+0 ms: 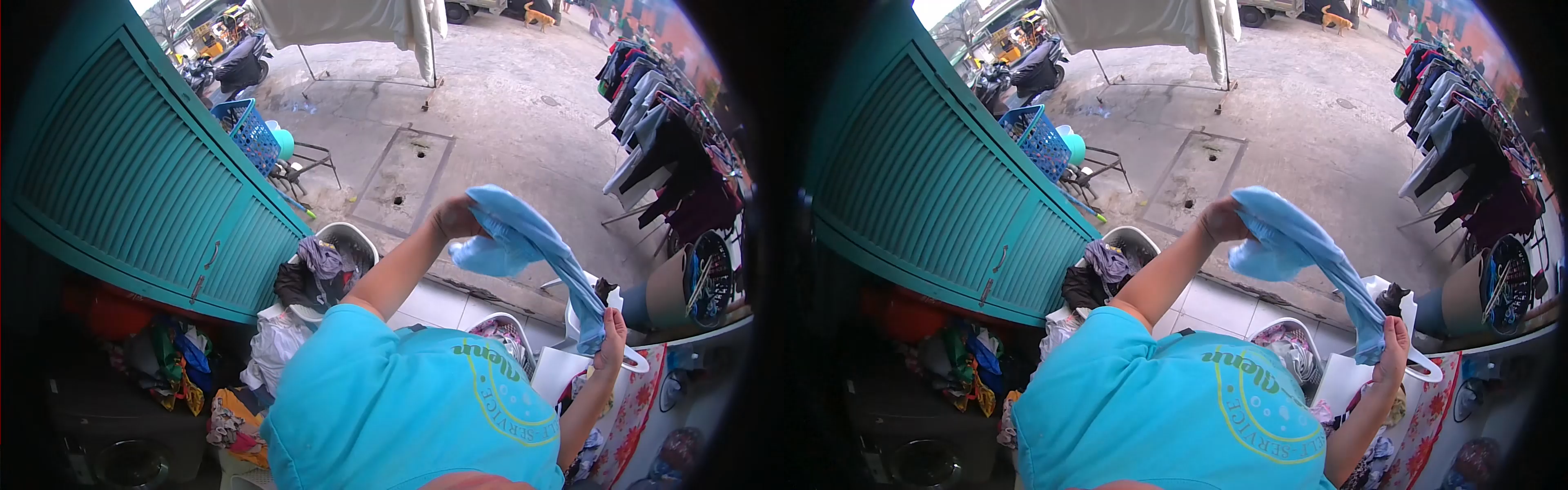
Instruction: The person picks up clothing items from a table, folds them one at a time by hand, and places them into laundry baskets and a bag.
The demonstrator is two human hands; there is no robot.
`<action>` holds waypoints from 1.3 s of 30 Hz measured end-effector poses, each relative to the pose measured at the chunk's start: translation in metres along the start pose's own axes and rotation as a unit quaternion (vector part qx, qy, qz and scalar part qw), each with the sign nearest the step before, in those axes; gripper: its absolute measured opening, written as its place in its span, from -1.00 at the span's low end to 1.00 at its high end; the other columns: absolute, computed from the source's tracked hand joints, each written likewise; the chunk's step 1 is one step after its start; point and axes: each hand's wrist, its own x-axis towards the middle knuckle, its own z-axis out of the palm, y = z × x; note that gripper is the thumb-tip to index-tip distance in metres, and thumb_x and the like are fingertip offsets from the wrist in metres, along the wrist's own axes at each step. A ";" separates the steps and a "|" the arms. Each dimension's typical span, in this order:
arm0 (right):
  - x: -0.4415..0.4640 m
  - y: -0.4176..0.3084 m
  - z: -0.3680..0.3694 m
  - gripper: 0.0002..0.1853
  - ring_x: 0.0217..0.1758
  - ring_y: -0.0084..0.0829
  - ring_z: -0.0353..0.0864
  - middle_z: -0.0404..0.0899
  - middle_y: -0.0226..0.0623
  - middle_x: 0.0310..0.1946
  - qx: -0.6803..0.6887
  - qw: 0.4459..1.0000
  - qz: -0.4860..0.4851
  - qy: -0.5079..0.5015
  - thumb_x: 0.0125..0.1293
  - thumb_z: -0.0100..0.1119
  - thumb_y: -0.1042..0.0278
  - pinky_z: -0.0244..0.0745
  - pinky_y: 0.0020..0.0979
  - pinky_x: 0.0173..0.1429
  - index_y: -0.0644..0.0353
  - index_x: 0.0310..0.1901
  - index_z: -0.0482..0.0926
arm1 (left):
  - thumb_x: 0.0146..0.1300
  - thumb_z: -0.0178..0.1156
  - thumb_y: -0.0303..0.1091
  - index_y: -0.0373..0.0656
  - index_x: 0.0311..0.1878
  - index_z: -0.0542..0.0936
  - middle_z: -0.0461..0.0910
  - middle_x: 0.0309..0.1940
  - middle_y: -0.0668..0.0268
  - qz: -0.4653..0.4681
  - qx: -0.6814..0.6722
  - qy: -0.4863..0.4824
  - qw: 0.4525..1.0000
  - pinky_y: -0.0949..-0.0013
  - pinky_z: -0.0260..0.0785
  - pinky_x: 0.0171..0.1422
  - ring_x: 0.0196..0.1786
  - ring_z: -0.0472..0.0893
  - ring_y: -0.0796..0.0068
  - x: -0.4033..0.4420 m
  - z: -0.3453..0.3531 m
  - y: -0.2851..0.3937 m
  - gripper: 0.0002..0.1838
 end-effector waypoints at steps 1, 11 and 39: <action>0.000 0.002 -0.003 -0.84 -0.36 -0.67 0.45 0.53 -0.50 -0.40 0.001 1.000 0.000 0.001 0.33 0.11 0.29 0.36 -0.61 -0.25 0.20 -0.26 0.53 | 0.09 0.20 -0.02 -0.17 0.27 0.31 0.33 0.23 0.06 -0.001 0.000 0.000 1.000 -0.13 0.22 0.27 0.28 0.32 0.08 0.001 0.003 0.004 -0.29; -0.009 0.011 -0.017 -0.78 -0.42 -0.75 0.30 0.41 -0.59 -0.48 -0.144 0.987 -0.034 0.058 0.34 0.08 0.23 0.21 -0.65 -0.34 0.22 -0.30 0.55 | 0.31 -0.08 -0.24 -0.33 -0.04 0.52 0.60 -0.13 0.07 -0.072 -0.084 0.184 0.977 0.02 0.40 0.14 -0.06 0.59 0.16 0.022 -0.012 0.025 -0.64; -0.023 0.075 0.063 -0.73 -0.39 -0.40 0.54 0.54 -0.37 -0.43 -0.080 0.992 0.097 0.001 0.27 0.04 0.27 0.47 -0.41 -0.28 0.23 -0.09 0.56 | 0.35 -0.03 -0.12 -0.28 0.09 0.43 0.56 -0.08 0.13 -0.432 0.205 -0.029 0.878 0.28 0.46 0.05 -0.10 0.60 0.33 0.135 0.067 -0.157 -0.57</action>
